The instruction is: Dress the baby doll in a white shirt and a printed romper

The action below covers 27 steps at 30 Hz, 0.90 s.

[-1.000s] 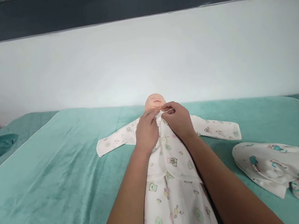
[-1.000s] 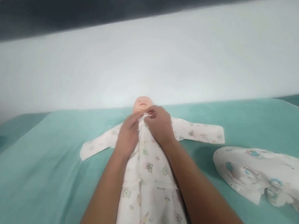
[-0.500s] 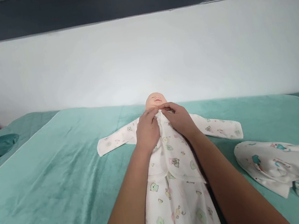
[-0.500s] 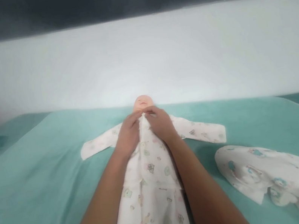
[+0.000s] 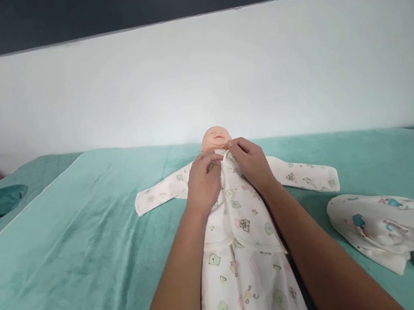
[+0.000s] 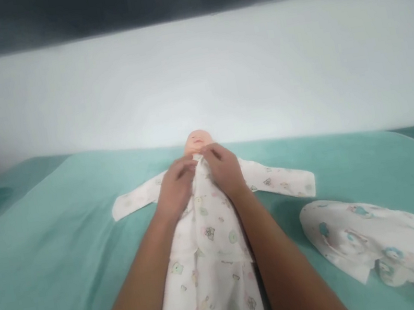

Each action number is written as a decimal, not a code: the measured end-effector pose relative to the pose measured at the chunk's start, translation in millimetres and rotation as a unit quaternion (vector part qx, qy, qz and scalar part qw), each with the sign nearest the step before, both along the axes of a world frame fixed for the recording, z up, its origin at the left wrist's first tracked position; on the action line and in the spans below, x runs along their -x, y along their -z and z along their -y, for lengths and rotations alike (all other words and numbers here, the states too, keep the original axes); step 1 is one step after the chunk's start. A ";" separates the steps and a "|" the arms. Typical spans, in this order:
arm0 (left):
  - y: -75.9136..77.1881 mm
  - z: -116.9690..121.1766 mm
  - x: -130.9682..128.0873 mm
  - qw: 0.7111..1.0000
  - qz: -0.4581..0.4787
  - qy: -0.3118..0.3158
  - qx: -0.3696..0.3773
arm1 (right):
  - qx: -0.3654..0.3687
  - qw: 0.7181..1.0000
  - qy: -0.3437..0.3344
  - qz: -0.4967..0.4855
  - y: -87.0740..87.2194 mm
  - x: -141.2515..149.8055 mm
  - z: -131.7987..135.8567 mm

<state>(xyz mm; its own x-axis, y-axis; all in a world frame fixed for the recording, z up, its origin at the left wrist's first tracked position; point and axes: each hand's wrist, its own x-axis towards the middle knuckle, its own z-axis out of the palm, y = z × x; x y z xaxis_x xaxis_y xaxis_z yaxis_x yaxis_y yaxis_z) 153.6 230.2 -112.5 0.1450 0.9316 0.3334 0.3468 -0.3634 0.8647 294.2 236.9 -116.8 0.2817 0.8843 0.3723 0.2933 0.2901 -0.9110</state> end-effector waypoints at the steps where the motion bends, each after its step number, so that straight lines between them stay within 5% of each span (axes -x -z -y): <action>1: -0.7 3.3 1.9 1.000 0.004 0.004 0.006 | 0.002 1.000 -0.012 0.028 -2.8 0.6 2.8; 9: -3.1 16.1 11.4 0.999 0.010 0.039 0.025 | -0.002 0.993 -0.050 0.108 -12.0 3.9 14.5; 19: -1.8 17.3 9.2 0.999 0.018 0.035 0.006 | -0.008 0.995 -0.095 0.011 -13.5 5.3 14.7; 23: -3.4 23.3 18.9 0.995 0.050 0.077 0.030 | -0.009 0.992 -0.101 0.074 -19.4 4.1 21.6; 27: -7.6 27.5 32.5 0.987 -0.017 0.159 0.027 | 0.012 0.978 -0.107 0.181 -29.7 1.7 36.1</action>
